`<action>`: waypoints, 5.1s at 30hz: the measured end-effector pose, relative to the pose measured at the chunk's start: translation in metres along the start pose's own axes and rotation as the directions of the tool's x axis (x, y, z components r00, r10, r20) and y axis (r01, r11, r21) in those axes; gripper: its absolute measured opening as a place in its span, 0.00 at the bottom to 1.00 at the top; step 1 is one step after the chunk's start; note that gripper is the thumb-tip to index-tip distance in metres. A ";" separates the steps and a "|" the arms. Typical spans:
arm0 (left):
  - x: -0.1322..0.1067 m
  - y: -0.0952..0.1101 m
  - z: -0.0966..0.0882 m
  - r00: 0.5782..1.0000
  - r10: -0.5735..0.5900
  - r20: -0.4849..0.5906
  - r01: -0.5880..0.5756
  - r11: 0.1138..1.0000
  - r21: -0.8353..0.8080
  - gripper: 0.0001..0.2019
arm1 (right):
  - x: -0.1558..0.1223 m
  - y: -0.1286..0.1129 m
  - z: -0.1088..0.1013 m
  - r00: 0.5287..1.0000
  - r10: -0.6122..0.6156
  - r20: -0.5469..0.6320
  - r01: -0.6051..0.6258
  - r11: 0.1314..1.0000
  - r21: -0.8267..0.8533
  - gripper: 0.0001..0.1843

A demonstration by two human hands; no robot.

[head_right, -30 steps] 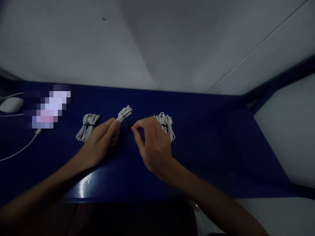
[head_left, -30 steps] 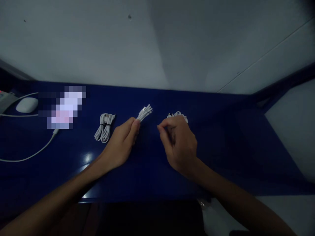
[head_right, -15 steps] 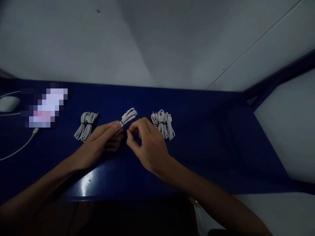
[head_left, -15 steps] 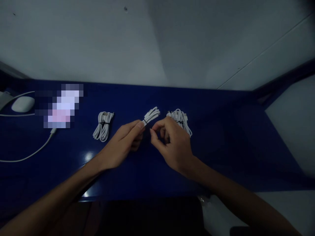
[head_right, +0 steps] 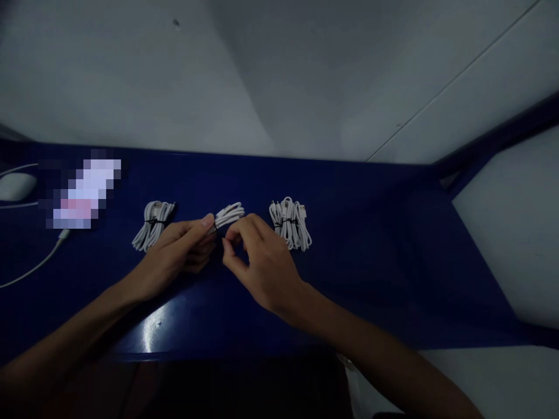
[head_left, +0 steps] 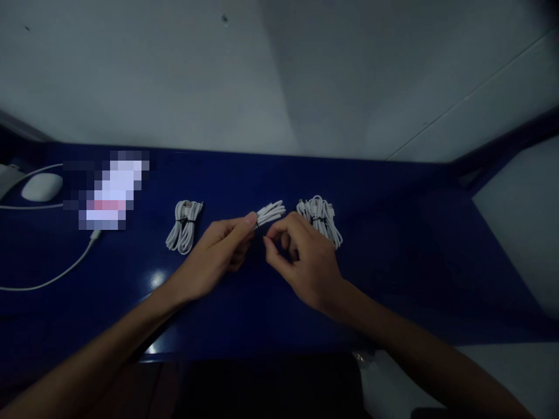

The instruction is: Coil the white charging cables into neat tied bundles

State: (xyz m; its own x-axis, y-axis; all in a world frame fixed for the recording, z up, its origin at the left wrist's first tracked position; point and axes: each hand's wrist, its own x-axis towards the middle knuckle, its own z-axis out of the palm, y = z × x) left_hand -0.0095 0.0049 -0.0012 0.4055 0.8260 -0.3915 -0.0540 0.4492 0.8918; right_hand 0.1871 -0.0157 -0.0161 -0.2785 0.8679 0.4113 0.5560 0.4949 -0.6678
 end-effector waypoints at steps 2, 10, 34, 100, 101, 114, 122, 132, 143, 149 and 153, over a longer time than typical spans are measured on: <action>0.001 0.001 -0.001 1.000 -0.003 0.012 0.003 1.000 -0.021 0.27 | 0.000 0.000 0.000 1.000 -0.005 0.012 0.005 1.000 0.015 0.06; 0.002 0.000 -0.004 0.999 -0.013 0.034 0.016 0.994 -0.112 0.29 | 0.000 -0.006 -0.003 0.984 0.164 0.064 -0.174 0.956 0.235 0.03; -0.003 -0.011 0.002 0.995 0.078 0.063 -0.072 0.993 -0.092 0.26 | 0.016 0.008 -0.008 0.876 0.348 0.334 -0.482 0.590 0.648 0.12; -0.017 -0.014 0.018 0.897 0.423 -0.127 -0.403 0.902 0.153 0.18 | 0.001 -0.009 -0.003 0.994 0.075 -0.077 -0.055 0.971 0.234 0.10; -0.017 -0.014 0.017 0.887 0.444 -0.130 -0.420 0.890 0.176 0.17 | 0.002 -0.009 -0.005 0.994 0.088 -0.063 -0.068 0.961 0.269 0.10; 0.004 -0.007 -0.014 0.488 0.855 0.176 -0.631 0.206 0.748 0.24 | 0.019 0.009 -0.024 0.889 0.273 0.368 -0.456 0.595 0.661 0.10; 0.010 -0.003 -0.022 0.408 0.813 0.415 -0.731 0.019 0.682 0.26 | 0.020 0.010 -0.027 0.883 0.252 0.396 -0.465 0.584 0.666 0.07; 0.003 -0.012 -0.010 0.703 0.710 0.043 -0.543 0.497 0.677 0.06 | 0.011 -0.001 -0.020 0.987 0.129 0.100 -0.154 0.937 0.312 0.11; 0.003 -0.002 -0.007 0.943 0.331 -0.027 -0.325 0.938 0.124 0.15 | 0.001 0.007 -0.006 0.969 -0.243 -0.053 0.244 0.970 0.013 0.13; 0.005 -0.008 -0.013 0.753 0.656 0.056 -0.587 0.631 0.508 0.12 | 0.009 0.002 -0.014 0.991 -0.103 -0.090 0.113 0.987 0.113 0.10; 0.009 -0.009 -0.019 0.555 0.819 0.145 -0.646 0.314 0.696 0.18 | 0.010 0.001 -0.018 0.996 -0.065 -0.066 0.074 0.987 0.143 0.10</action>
State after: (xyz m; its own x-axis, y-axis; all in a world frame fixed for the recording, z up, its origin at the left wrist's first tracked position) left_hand -0.0229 0.0141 -0.0173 0.3130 0.7769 0.5464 0.3565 -0.6293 0.6906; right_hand 0.1989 -0.0069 -0.0019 -0.2620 0.8293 0.4935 0.4163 0.5585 -0.7175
